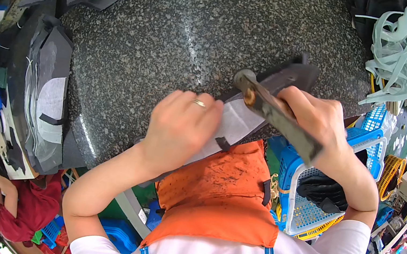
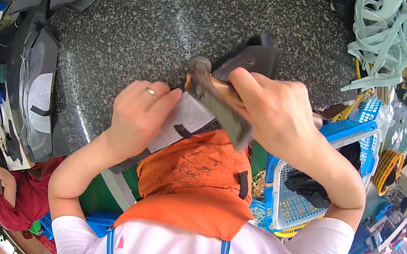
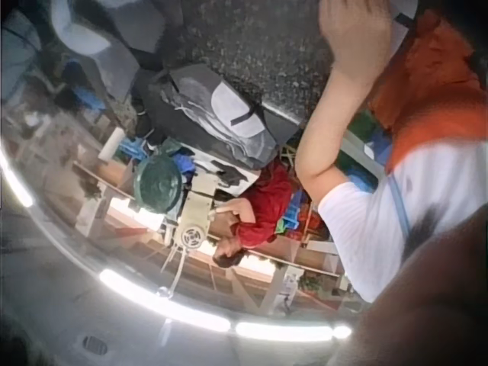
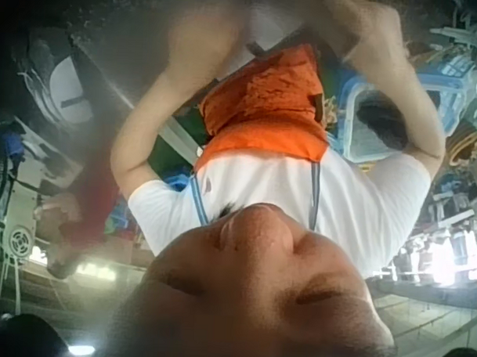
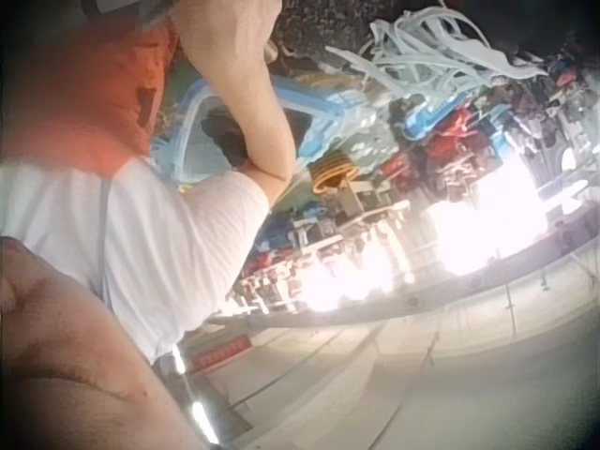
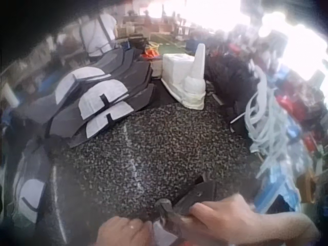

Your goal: Using a hammer to press or flatten seams and adhesive areas on shoe component pieces on a workbench.

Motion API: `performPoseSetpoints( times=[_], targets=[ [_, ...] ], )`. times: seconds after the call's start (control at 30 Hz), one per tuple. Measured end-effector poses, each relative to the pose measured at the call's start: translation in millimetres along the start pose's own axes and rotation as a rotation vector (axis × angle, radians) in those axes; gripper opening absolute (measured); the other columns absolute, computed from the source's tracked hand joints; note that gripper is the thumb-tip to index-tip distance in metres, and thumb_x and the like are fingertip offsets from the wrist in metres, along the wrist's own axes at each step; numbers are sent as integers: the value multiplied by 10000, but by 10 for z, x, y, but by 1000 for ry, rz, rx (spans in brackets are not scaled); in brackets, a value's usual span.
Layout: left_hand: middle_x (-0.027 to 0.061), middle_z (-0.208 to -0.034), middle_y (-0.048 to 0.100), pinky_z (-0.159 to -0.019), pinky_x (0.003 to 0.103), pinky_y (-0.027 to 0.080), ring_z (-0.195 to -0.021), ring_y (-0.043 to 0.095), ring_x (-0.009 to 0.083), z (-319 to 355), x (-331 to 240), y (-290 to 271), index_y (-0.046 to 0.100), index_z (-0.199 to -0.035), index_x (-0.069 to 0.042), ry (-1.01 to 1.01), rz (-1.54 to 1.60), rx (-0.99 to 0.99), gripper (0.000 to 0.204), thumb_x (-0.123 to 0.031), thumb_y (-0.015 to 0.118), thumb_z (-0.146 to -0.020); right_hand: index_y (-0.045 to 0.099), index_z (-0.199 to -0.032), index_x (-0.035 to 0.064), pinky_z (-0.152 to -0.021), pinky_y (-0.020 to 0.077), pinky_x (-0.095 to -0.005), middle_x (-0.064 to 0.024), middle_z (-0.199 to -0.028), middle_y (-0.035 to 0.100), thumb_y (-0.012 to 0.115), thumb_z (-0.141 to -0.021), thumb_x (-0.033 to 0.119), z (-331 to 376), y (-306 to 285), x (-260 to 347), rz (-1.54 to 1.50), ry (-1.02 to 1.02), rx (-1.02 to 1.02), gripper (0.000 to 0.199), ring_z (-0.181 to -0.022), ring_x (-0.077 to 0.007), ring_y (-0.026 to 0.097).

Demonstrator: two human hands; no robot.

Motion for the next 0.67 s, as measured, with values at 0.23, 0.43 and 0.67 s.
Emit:
performPoseSetpoints(
  times=[0.23, 0.43, 0.67],
  targets=[
    [72, -835, 571, -639, 318, 463, -742, 562, 203, -269, -54, 173, 612, -816, -18, 297, -156, 40, 106, -64, 645, -726, 555, -882, 27, -516, 422, -387, -153, -641, 537, 692, -872, 125, -76, -63, -79, 56, 122, 83, 169, -594, -380, 557],
    [81, -876, 604, -649, 367, 484, -757, 605, 249, -65, 157, 1, 653, -945, -48, -44, 88, 64, 245, 13, 736, -722, 554, -866, 49, -524, 475, -449, -133, -661, 600, 676, -838, 164, -85, -50, -102, -27, 40, -9, 170, -614, -349, 626],
    [107, -895, 626, -613, 394, 485, -710, 604, 315, 164, 146, -69, 639, -927, -74, 29, -35, 5, 231, -6, 727, -725, 566, -924, 46, -555, 510, -404, -125, -666, 597, 701, -874, 201, -203, 226, 154, -22, 18, 180, 211, -603, -333, 651]
  ],
)
Point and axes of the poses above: each hand's wrist, its own z-axis away from the middle knuckle, its own y-axis out of the palm, x = y × z, the point moved 8 cm from there along -z, towards the middle knuckle
